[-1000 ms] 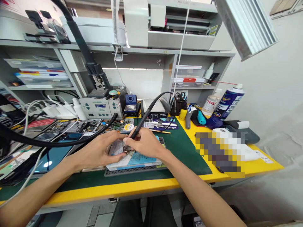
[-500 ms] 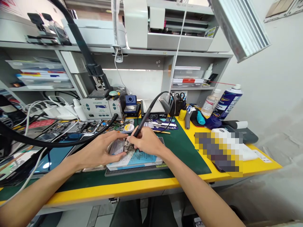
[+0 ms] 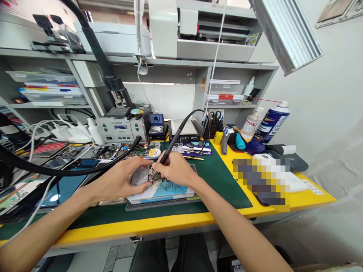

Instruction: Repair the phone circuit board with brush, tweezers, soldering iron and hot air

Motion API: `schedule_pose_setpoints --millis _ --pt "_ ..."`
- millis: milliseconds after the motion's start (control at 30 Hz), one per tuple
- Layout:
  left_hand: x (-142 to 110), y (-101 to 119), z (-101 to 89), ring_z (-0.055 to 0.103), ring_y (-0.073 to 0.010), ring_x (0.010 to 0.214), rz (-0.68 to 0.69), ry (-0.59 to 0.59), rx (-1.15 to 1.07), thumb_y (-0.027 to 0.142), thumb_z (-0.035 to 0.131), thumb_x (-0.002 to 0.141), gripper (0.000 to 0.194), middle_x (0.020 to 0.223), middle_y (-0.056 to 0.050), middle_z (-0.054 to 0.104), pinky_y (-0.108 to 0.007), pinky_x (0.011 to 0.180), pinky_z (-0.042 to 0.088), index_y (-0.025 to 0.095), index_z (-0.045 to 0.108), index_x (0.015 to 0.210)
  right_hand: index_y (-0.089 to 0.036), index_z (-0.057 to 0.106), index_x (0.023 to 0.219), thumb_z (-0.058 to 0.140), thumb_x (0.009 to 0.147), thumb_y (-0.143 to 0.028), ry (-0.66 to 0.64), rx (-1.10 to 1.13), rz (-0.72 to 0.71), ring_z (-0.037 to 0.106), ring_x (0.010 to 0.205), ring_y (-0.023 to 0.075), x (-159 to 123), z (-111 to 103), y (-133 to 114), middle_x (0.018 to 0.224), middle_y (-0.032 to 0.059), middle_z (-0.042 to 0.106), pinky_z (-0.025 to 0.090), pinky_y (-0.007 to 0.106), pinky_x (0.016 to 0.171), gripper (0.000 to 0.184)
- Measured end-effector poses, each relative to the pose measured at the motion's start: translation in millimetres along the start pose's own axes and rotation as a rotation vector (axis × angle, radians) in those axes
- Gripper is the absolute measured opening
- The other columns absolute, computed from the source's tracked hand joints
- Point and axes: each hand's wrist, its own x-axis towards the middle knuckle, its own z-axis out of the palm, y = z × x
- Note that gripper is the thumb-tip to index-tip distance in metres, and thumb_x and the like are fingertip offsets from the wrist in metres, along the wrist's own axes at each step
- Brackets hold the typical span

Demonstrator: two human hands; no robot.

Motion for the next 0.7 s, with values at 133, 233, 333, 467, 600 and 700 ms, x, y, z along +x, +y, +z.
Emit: schedule_pose_setpoints --millis 133,233,333,467,600,700 --pt "-0.3 0.5 -0.6 0.065 -0.0291 0.112 -0.009 -0.003 -0.025 0.046 0.063 0.089 0.051 0.123 -0.011 0.067 -0.041 0.094 0.051 0.019 0.056 0.132 -0.018 0.057 0.076 0.065 0.087 -0.030 0.030 -0.015 -0.019 0.050 0.045 0.0111 -0.4 -0.7 2.1 0.055 -0.0034 0.057 0.039 0.025 0.048 0.018" --pt "-0.8 0.3 -0.9 0.065 -0.0280 0.111 -0.008 0.014 -0.049 0.043 0.064 0.088 0.051 0.122 -0.011 0.067 -0.041 0.095 0.052 0.018 0.055 0.132 -0.018 0.056 0.075 0.065 0.087 -0.029 0.073 -0.046 -0.032 0.052 0.048 0.0119 -0.5 -1.9 2.8 0.057 -0.0033 0.057 0.040 0.025 0.051 0.018" --pt "-1.4 -0.5 -0.2 0.065 -0.0273 0.108 -0.007 0.025 -0.048 0.043 0.064 0.088 0.051 0.120 -0.011 0.068 -0.041 0.094 0.052 0.017 0.055 0.132 -0.018 0.057 0.074 0.065 0.085 -0.028 0.143 -0.107 -0.072 0.053 0.055 0.0132 0.1 -2.3 3.3 0.061 -0.0027 0.056 0.039 0.026 0.054 0.017" --pt "-1.3 -0.8 0.1 0.064 -0.0284 0.112 -0.007 0.010 -0.036 0.044 0.065 0.087 0.053 0.124 -0.011 0.067 -0.042 0.096 0.052 0.018 0.056 0.131 -0.018 0.057 0.073 0.064 0.084 -0.027 0.151 -0.139 -0.106 0.048 0.054 0.0124 0.8 -1.3 3.8 0.059 -0.0043 0.050 0.037 0.026 0.055 0.016" --pt "-1.1 0.2 -0.6 0.064 -0.0291 0.113 -0.008 0.003 -0.029 0.045 0.064 0.087 0.053 0.124 -0.011 0.067 -0.042 0.097 0.051 0.017 0.056 0.131 -0.018 0.056 0.073 0.064 0.084 -0.027 0.150 -0.134 -0.098 0.047 0.054 0.0124 0.5 -0.6 4.2 0.060 -0.0042 0.050 0.036 0.026 0.055 0.016" --pt "-1.6 1.2 -0.8 0.065 -0.0291 0.111 -0.021 0.001 -0.023 0.046 0.064 0.087 0.053 0.123 -0.011 0.067 -0.042 0.095 0.051 0.018 0.056 0.131 -0.018 0.056 0.073 0.064 0.085 -0.027 0.145 -0.138 -0.098 0.048 0.055 0.0124 0.4 -0.6 4.4 0.062 -0.0036 0.052 0.036 0.026 0.054 0.017"
